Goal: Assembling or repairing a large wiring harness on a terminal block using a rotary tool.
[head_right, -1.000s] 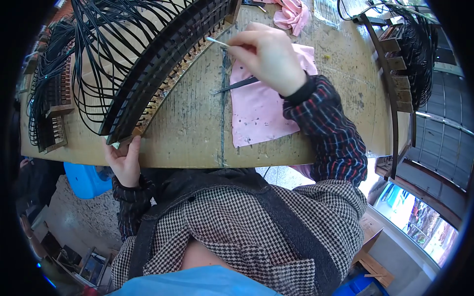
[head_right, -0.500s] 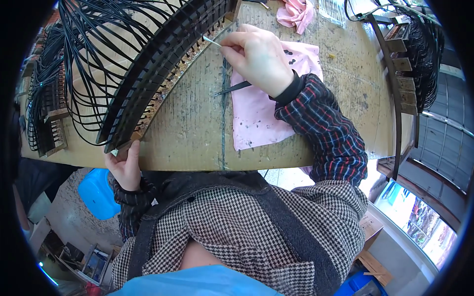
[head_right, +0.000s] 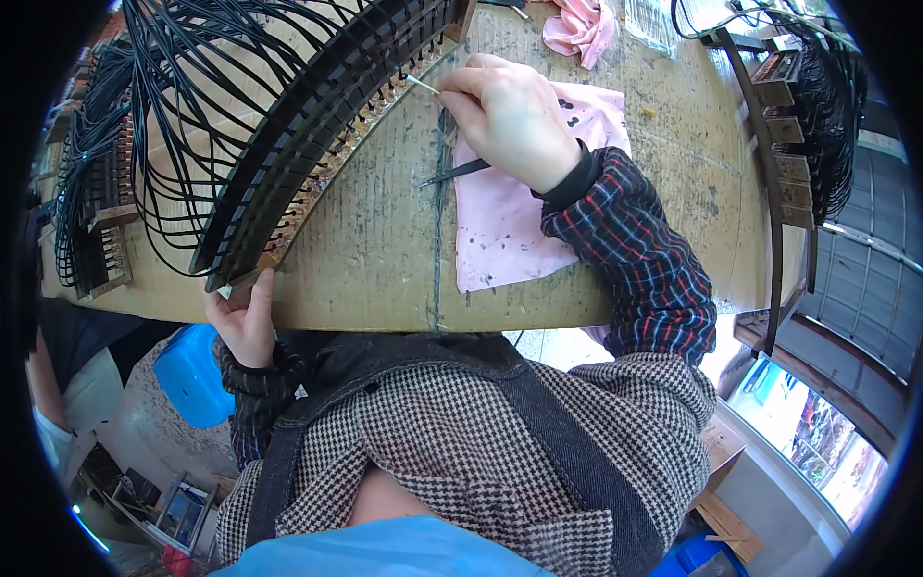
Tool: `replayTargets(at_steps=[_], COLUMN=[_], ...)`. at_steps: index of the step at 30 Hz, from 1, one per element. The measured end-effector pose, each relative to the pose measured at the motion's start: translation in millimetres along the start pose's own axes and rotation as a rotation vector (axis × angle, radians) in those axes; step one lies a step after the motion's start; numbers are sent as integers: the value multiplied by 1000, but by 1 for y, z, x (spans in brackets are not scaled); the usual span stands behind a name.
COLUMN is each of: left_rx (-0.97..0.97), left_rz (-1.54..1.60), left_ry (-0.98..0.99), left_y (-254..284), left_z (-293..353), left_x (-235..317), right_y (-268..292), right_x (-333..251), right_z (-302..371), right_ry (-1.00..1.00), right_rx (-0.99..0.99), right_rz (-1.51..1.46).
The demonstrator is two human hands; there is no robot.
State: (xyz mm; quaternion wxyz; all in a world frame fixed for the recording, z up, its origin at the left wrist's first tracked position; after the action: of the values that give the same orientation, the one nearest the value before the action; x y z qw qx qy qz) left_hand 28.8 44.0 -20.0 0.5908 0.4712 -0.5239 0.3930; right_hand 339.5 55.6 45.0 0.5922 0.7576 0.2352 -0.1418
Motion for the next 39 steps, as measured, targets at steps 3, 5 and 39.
replayTargets(at_steps=[3,5,39], left_rx=[3,-1,-69], left_rz=[11,13,148], left_ry=[11,11,-163], left_y=[1,1,-51], left_z=[1,1,-23], left_x=[-1,0,26], right_y=[0,0,-23], right_x=[0,1,-52], right_z=[0,0,13], right_ry=[-8,-12,97], right_rx=[-14,-22,-277], right_rz=[-2,-3,-241])
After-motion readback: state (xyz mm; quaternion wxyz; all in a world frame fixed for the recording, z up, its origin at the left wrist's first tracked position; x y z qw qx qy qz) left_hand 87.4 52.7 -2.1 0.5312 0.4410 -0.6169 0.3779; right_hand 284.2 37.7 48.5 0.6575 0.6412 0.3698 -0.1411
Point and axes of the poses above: each hand's wrist, its own z-axis away from the middle knuckle, its own y-axis out of the back of the hand, x = y × z, the point moved 8 cm from there along -z, towards the middle knuckle, and after that the axes turned 3 degrees about -x, right-handed, at the moved point
